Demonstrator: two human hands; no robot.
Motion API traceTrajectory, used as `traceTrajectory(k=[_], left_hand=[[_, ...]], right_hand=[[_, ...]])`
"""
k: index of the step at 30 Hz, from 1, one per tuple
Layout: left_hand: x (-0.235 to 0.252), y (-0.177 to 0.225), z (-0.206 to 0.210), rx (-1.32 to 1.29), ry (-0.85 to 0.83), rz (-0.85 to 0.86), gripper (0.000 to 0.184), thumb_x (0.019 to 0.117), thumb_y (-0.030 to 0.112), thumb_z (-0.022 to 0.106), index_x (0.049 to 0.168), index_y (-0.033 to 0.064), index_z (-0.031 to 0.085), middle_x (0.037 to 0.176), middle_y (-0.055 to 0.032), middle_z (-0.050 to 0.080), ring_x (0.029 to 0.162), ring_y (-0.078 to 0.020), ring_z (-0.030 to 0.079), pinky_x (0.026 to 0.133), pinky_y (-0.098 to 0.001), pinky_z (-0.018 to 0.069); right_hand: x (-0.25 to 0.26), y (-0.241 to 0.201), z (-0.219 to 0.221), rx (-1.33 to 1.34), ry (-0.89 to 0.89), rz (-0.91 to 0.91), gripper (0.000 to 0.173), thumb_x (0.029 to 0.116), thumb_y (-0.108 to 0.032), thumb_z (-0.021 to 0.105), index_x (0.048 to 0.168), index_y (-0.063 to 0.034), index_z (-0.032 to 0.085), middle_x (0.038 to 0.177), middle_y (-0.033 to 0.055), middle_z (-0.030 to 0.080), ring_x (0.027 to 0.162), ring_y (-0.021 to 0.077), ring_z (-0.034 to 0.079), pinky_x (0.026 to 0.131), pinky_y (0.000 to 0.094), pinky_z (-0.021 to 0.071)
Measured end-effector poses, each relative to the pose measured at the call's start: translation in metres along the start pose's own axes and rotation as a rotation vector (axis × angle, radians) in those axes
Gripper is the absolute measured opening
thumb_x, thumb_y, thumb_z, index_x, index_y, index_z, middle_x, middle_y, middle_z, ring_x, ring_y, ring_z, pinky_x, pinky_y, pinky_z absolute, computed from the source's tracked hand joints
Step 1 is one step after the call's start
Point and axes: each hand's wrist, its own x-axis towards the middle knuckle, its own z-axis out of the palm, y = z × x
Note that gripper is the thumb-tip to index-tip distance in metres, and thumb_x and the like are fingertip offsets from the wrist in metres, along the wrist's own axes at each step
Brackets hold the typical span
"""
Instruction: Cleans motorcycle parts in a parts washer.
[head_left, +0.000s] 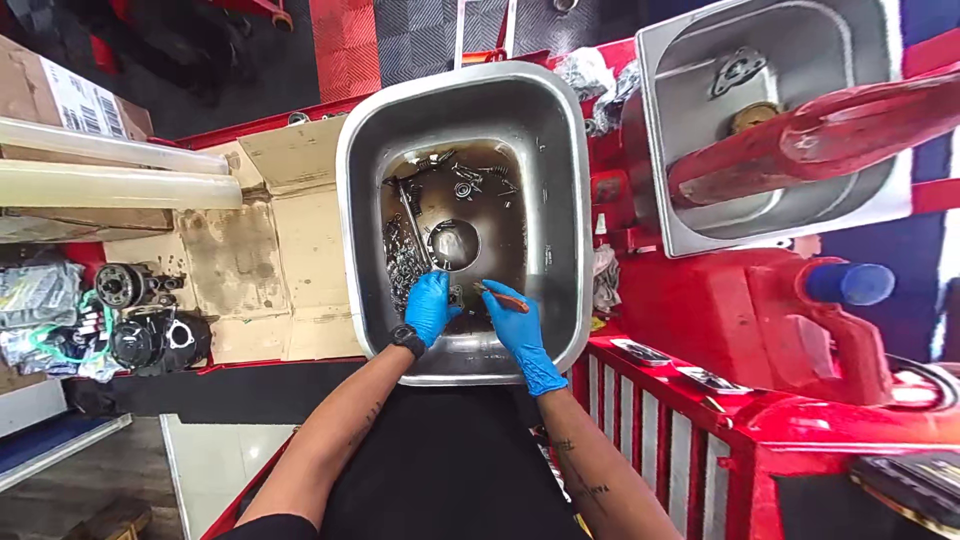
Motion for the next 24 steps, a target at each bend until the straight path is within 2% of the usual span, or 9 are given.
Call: traceTrajectory(k=[3,6,10,12,13,15,18,21,24], left_hand=[[0.005,0.009,0.019,0.145,-0.037,0.07,0.06,0.0879,0.029,0.076,0.138,-0.0002,0.059,0.139,-0.0238,0.059,0.133,-0.0402,0.053,0.109,-0.0544,0.0449],[0.0,0.007,0.005,0.11,-0.07,0.01,0.059,0.0907,0.034,0.07,0.137,-0.0001,0.059,0.137,-0.0235,0.06,0.131,-0.0388,0.056,0.11,-0.0544,0.0445],[-0.012,-0.002,-0.029,-0.045,-0.021,-0.177,0.072,0.0931,0.047,0.064,0.151,0.0075,0.049,0.138,-0.0192,0.061,0.125,-0.0338,0.062,0.106,-0.052,0.049],[-0.013,-0.014,-0.037,-0.319,-0.019,-0.225,0.06,0.0993,0.043,0.058,0.151,0.0124,0.052,0.136,-0.0147,0.065,0.122,-0.027,0.065,0.106,-0.0476,0.0499],[-0.013,-0.02,-0.04,-0.532,-0.042,-0.251,0.05,0.1045,0.037,0.053,0.147,0.0107,0.055,0.13,-0.0137,0.068,0.113,-0.0227,0.068,0.101,-0.0428,0.0536],[-0.014,-0.024,-0.039,-0.963,-0.123,-0.342,0.044,0.1127,0.031,0.035,0.141,0.0039,0.056,0.112,-0.013,0.07,0.087,-0.0178,0.069,0.077,-0.0336,0.0574],[-0.012,-0.02,-0.033,-1.357,-0.162,-0.523,0.045,0.1133,0.036,0.027,0.129,0.0052,0.057,0.096,-0.0105,0.07,0.076,-0.0185,0.069,0.066,-0.032,0.0577],[-0.009,-0.026,-0.035,-1.413,-0.108,-0.553,0.045,0.1125,0.032,0.026,0.125,0.0063,0.061,0.099,-0.0096,0.069,0.079,-0.019,0.067,0.066,-0.0344,0.0567],[-0.012,-0.025,-0.03,-1.386,-0.162,-0.578,0.045,0.1124,0.034,0.026,0.122,0.0067,0.061,0.092,-0.0097,0.07,0.068,-0.0178,0.065,0.056,-0.0299,0.0534]], right_hand=[[0.002,-0.002,-0.005,-0.036,-0.013,0.035,0.03,0.1011,-0.021,0.062,0.125,-0.0078,0.073,0.117,0.008,0.075,0.106,0.0089,0.071,0.097,0.0274,0.0556],[0.004,-0.001,-0.007,-0.087,-0.038,0.057,0.031,0.1015,-0.023,0.06,0.126,-0.0096,0.073,0.118,0.0077,0.075,0.109,0.0108,0.071,0.1,0.0302,0.0543],[0.005,0.002,0.005,-0.312,-0.173,-0.029,0.034,0.1032,-0.022,0.055,0.131,-0.009,0.071,0.125,0.0122,0.073,0.118,0.0242,0.069,0.107,0.0436,0.0509],[0.005,-0.002,0.006,-0.366,-0.283,-0.022,0.035,0.1031,-0.021,0.054,0.133,-0.0096,0.069,0.125,0.0136,0.072,0.119,0.0292,0.068,0.106,0.0504,0.0492],[0.005,-0.003,0.005,-0.281,-0.255,0.005,0.035,0.1028,-0.023,0.056,0.131,-0.0094,0.07,0.123,0.0121,0.073,0.115,0.0254,0.069,0.105,0.047,0.051],[0.007,-0.012,0.005,0.055,-0.108,0.056,0.032,0.1008,-0.025,0.062,0.125,-0.0058,0.072,0.113,0.009,0.075,0.101,0.0155,0.072,0.095,0.0362,0.0578],[0.001,-0.036,0.032,0.473,-0.025,0.038,0.025,0.0986,-0.014,0.066,0.117,0.0023,0.072,0.106,0.0115,0.075,0.092,0.0169,0.074,0.086,0.0365,0.0638],[-0.013,-0.031,0.043,0.325,-0.084,0.026,0.02,0.0971,-0.017,0.065,0.11,-0.0055,0.076,0.103,0.0047,0.077,0.093,0.0096,0.072,0.088,0.0314,0.0595],[0.001,-0.032,0.038,0.254,-0.007,0.059,0.022,0.0965,-0.018,0.067,0.111,-0.004,0.076,0.1,0.0076,0.076,0.091,0.0124,0.073,0.088,0.0338,0.0602]])
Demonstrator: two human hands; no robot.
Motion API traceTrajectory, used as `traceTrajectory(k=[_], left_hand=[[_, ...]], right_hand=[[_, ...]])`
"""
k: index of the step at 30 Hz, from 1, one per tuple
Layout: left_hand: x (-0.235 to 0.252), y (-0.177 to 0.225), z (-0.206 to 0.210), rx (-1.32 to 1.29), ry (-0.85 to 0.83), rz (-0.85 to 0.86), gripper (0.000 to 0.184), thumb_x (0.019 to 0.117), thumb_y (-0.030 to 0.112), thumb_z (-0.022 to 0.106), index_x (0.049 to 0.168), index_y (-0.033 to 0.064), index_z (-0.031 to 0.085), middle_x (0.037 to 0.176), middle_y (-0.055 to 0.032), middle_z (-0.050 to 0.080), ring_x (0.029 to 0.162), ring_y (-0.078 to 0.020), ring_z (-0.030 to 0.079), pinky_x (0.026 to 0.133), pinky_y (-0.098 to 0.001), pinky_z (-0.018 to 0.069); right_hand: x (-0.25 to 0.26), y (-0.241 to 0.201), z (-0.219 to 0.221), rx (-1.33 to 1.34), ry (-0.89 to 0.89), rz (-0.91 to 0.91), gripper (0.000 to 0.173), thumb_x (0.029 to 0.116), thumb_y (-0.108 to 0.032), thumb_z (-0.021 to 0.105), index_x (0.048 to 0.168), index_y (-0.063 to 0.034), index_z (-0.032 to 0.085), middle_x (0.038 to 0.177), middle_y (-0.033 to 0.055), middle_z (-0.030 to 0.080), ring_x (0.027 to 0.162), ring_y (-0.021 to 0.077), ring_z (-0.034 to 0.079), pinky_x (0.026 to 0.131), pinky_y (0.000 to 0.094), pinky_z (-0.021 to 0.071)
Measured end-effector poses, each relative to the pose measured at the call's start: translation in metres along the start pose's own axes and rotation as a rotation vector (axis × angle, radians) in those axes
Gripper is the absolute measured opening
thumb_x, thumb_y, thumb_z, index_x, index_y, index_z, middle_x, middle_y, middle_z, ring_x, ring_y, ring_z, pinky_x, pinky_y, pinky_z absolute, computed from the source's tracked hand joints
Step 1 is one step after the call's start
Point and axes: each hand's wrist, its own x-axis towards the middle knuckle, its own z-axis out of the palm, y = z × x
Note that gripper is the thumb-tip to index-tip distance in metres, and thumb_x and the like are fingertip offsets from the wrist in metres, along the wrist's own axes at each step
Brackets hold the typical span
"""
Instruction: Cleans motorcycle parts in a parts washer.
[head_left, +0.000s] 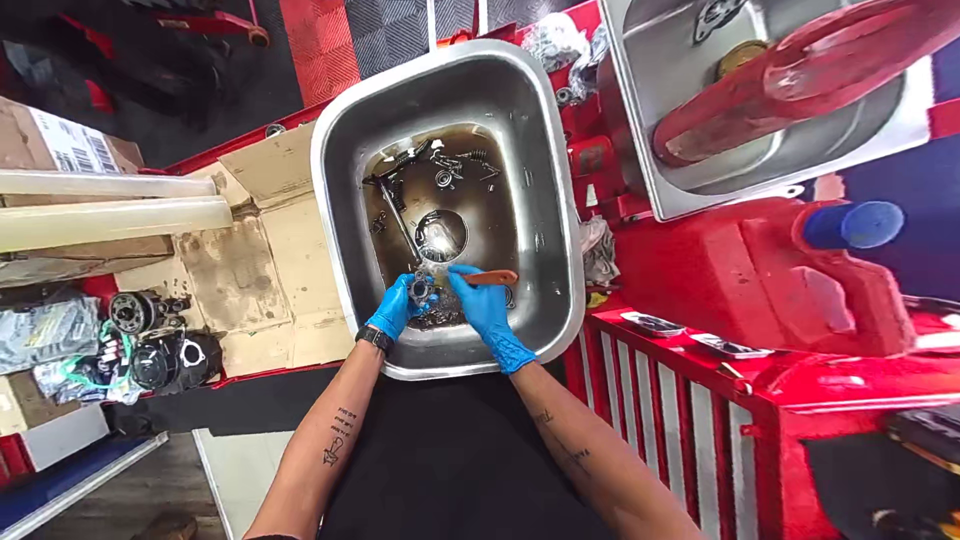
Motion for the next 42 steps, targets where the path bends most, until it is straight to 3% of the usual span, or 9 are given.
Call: traceTrajectory(k=[10,21,25,27,29,31,35,38,42], left_hand=[[-0.005,0.011,0.0,-0.004,0.016,-0.015,0.04,0.1115,0.032,0.03,0.118,0.0057,0.06,0.091,-0.009,0.068,0.073,-0.0186,0.066,0.063,-0.0334,0.0564],[-0.007,0.022,-0.01,0.053,-0.014,-0.073,0.044,0.1124,0.035,0.027,0.118,0.0091,0.062,0.087,-0.0065,0.068,0.064,-0.0156,0.063,0.054,-0.0279,0.0519],[-0.01,0.023,-0.018,0.113,-0.064,-0.002,0.048,0.1126,0.033,0.023,0.126,0.008,0.062,0.096,-0.0078,0.072,0.062,-0.0143,0.063,0.051,-0.0265,0.0501],[-0.018,0.031,-0.023,0.347,-0.033,0.126,0.047,0.1138,0.032,0.025,0.131,0.0064,0.061,0.107,-0.0079,0.071,0.07,-0.0129,0.064,0.059,-0.0275,0.0523],[-0.019,0.035,-0.029,0.698,0.026,0.225,0.044,0.1115,0.035,0.037,0.137,0.0063,0.06,0.124,-0.0139,0.066,0.097,-0.0199,0.067,0.085,-0.0392,0.0559],[-0.01,0.035,-0.031,1.005,0.102,0.253,0.048,0.1082,0.04,0.042,0.141,0.0097,0.059,0.138,-0.0166,0.062,0.127,-0.028,0.06,0.108,-0.0518,0.0467],[0.006,0.006,-0.024,1.349,0.174,0.16,0.051,0.1061,0.04,0.044,0.141,0.0065,0.059,0.146,-0.0215,0.054,0.13,-0.0367,0.058,0.107,-0.0576,0.0475],[0.001,0.005,-0.028,1.117,0.031,0.104,0.049,0.1085,0.038,0.042,0.143,0.0069,0.057,0.143,-0.02,0.057,0.131,-0.0344,0.058,0.109,-0.0565,0.0452],[-0.003,0.002,-0.028,0.474,-0.151,-0.023,0.044,0.1127,0.032,0.035,0.143,0.0042,0.053,0.13,-0.0186,0.061,0.103,-0.0261,0.066,0.087,-0.0424,0.0569]], right_hand=[[-0.006,-0.012,0.013,-0.027,-0.152,-0.12,0.024,0.0975,-0.019,0.066,0.114,-0.0059,0.076,0.109,0.0058,0.077,0.101,0.0085,0.072,0.095,0.0291,0.0579],[0.0,-0.002,-0.002,-0.126,-0.218,-0.335,0.023,0.0991,-0.017,0.063,0.115,-0.005,0.076,0.111,0.0081,0.076,0.102,0.0102,0.072,0.094,0.0279,0.0584],[0.013,0.009,-0.019,-0.322,-0.259,-0.386,0.026,0.1008,-0.019,0.06,0.117,-0.0058,0.076,0.114,0.0111,0.076,0.105,0.0186,0.072,0.098,0.0376,0.0571],[0.026,0.017,-0.032,-0.417,-0.212,-0.25,0.029,0.1013,-0.023,0.059,0.121,-0.0075,0.075,0.116,0.0114,0.075,0.107,0.0206,0.072,0.099,0.0405,0.0557],[0.019,0.017,-0.036,-0.469,-0.286,-0.157,0.033,0.103,-0.029,0.056,0.126,-0.0118,0.073,0.122,0.0085,0.074,0.113,0.0183,0.07,0.103,0.04,0.0535],[0.01,0.014,-0.036,-0.466,-0.256,-0.16,0.032,0.1029,-0.027,0.055,0.124,-0.012,0.074,0.119,0.0081,0.075,0.11,0.0174,0.071,0.101,0.0389,0.0545],[-0.007,0.024,-0.024,-0.538,-0.302,-0.127,0.031,0.103,-0.024,0.056,0.122,-0.0086,0.075,0.116,0.0124,0.075,0.109,0.0253,0.072,0.1,0.0467,0.0546],[-0.021,0.017,-0.025,-0.528,-0.414,-0.001,0.033,0.1035,-0.027,0.057,0.127,-0.0104,0.073,0.118,0.012,0.075,0.111,0.0251,0.071,0.102,0.0473,0.0528],[-0.023,0.011,-0.031,-0.375,-0.291,0.062,0.03,0.1015,-0.028,0.06,0.121,-0.0104,0.075,0.111,0.0074,0.077,0.106,0.015,0.072,0.099,0.0396,0.0546]])
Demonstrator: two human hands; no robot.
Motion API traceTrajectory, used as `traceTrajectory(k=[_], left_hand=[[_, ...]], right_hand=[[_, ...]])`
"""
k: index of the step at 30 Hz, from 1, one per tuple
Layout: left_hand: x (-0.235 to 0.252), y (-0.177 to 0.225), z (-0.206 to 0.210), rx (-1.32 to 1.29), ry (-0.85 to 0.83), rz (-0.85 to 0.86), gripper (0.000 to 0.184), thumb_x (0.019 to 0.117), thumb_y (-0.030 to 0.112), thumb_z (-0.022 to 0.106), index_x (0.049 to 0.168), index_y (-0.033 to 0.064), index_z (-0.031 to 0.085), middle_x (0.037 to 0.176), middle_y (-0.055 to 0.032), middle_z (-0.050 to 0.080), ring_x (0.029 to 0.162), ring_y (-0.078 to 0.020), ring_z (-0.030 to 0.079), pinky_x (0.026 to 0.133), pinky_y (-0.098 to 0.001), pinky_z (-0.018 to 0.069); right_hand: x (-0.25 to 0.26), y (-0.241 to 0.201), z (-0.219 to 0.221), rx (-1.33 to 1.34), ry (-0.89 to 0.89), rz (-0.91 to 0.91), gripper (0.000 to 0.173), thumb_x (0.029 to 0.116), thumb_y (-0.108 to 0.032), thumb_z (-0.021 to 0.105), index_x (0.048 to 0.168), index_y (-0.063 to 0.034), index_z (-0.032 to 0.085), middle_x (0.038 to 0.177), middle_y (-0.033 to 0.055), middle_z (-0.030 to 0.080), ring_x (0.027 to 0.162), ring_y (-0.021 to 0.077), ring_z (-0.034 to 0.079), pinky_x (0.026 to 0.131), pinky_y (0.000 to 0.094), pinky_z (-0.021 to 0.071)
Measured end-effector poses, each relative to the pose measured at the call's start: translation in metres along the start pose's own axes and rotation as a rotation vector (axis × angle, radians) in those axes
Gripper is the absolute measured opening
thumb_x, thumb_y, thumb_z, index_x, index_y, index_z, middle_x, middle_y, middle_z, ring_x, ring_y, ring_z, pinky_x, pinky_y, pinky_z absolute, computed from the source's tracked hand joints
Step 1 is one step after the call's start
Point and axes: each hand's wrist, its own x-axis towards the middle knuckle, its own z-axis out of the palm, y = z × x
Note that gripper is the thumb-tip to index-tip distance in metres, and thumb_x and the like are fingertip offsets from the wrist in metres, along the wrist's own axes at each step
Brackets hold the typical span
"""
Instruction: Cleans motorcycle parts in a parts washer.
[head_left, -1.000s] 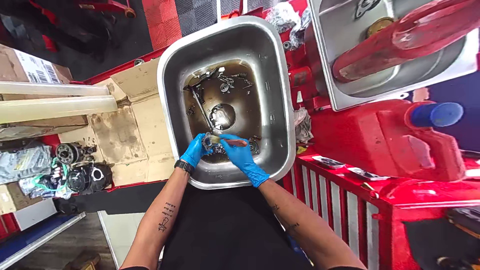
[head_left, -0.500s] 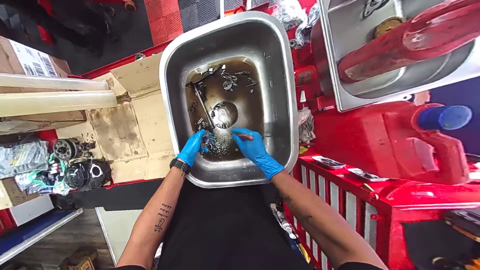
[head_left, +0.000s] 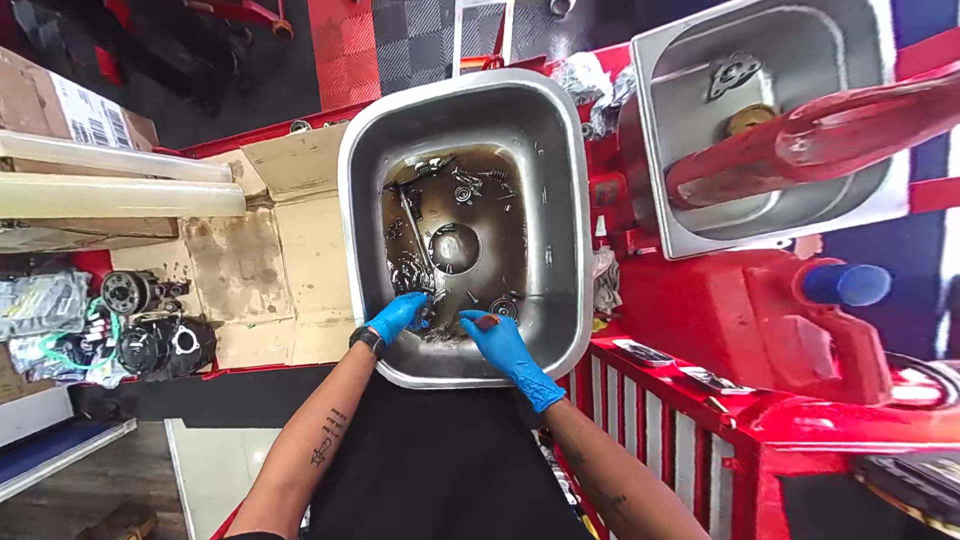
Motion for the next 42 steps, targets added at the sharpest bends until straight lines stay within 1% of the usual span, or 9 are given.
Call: traceTrajectory(k=[2,6,16,19,25,28,33,39,42], left_hand=[[0.005,0.003,0.006,-0.232,-0.018,-0.038,0.042,0.1123,0.032,0.036,0.136,0.0061,0.058,0.112,-0.0126,0.066,0.088,-0.0218,0.068,0.077,-0.0378,0.0586],[0.004,0.011,0.018,-0.542,0.003,-0.114,0.037,0.1107,0.032,0.038,0.124,0.0071,0.062,0.099,-0.0114,0.071,0.079,-0.0207,0.07,0.07,-0.0345,0.0591],[-0.006,0.012,0.01,-0.577,0.044,-0.154,0.041,0.1108,0.033,0.033,0.124,0.0071,0.062,0.099,-0.0121,0.07,0.082,-0.0233,0.069,0.072,-0.0373,0.0582],[-0.009,0.01,0.012,-0.555,0.047,-0.165,0.039,0.1102,0.033,0.034,0.121,0.0079,0.062,0.096,-0.0102,0.069,0.078,-0.0209,0.068,0.069,-0.0357,0.0571],[-0.009,0.004,0.012,-0.516,0.036,-0.124,0.038,0.11,0.031,0.036,0.121,0.0086,0.064,0.094,-0.0087,0.069,0.078,-0.0201,0.067,0.069,-0.0349,0.057],[-0.012,0.007,0.012,-0.532,-0.009,-0.114,0.038,0.1101,0.031,0.037,0.126,0.0084,0.063,0.099,-0.01,0.07,0.079,-0.0199,0.069,0.069,-0.0329,0.0579],[-0.035,0.023,-0.001,-0.368,-0.167,0.156,0.04,0.1115,0.029,0.041,0.145,0.0089,0.049,0.121,-0.009,0.067,0.101,-0.0179,0.069,0.088,-0.0333,0.058],[-0.107,0.082,-0.041,-0.207,-0.401,0.635,0.079,0.0919,0.012,0.066,0.161,0.0094,0.029,0.134,-0.016,0.062,0.114,-0.0226,0.065,0.102,-0.0382,0.0528],[-0.108,0.101,-0.024,0.01,-0.462,0.814,0.086,0.085,0.015,0.075,0.159,0.0053,0.031,0.136,-0.013,0.062,0.112,-0.0178,0.063,0.097,-0.0335,0.0532]], right_hand=[[0.002,-0.018,0.004,0.223,0.082,-0.085,0.025,0.1011,-0.023,0.062,0.116,-0.0075,0.076,0.11,0.0037,0.077,0.104,0.0072,0.071,0.097,0.0305,0.0564],[0.01,-0.035,0.017,0.356,0.171,-0.205,0.023,0.1,-0.016,0.063,0.115,-0.0039,0.076,0.112,0.0052,0.077,0.105,0.0074,0.071,0.098,0.0284,0.057],[0.019,-0.021,0.009,0.283,0.239,-0.36,0.022,0.0991,-0.012,0.063,0.113,0.0003,0.076,0.109,0.0094,0.077,0.101,0.0097,0.073,0.094,0.0274,0.0587],[0.008,-0.025,0.012,0.24,0.033,-0.457,0.023,0.1,-0.013,0.063,0.115,0.0012,0.074,0.115,0.0112,0.076,0.108,0.0129,0.072,0.099,0.0312,0.0579],[0.004,-0.016,-0.001,0.097,-0.071,-0.532,0.022,0.1001,-0.013,0.063,0.114,-0.0018,0.076,0.116,0.01,0.076,0.109,0.0136,0.072,0.1,0.0327,0.0576],[0.015,-0.003,-0.014,-0.08,0.089,-0.508,0.025,0.1008,-0.012,0.058,0.115,-0.0003,0.075,0.117,0.0148,0.075,0.111,0.0226,0.072,0.102,0.0406,0.0563],[0.005,-0.027,-0.049,0.198,0.275,-0.455,0.023,0.1007,-0.012,0.062,0.116,-0.0001,0.074,0.114,0.0093,0.076,0.102,0.0087,0.072,0.093,0.0256,0.0589],[-0.033,-0.035,-0.088,0.311,0.349,-0.421,0.024,0.1009,-0.013,0.063,0.119,-0.0004,0.072,0.116,0.0071,0.075,0.099,0.0121,0.073,0.091,0.0308,0.0619],[-0.054,-0.029,-0.101,0.319,0.367,-0.374,0.024,0.1022,-0.013,0.061,0.12,-0.0001,0.071,0.116,0.0068,0.074,0.098,0.0128,0.073,0.088,0.0315,0.0626]])
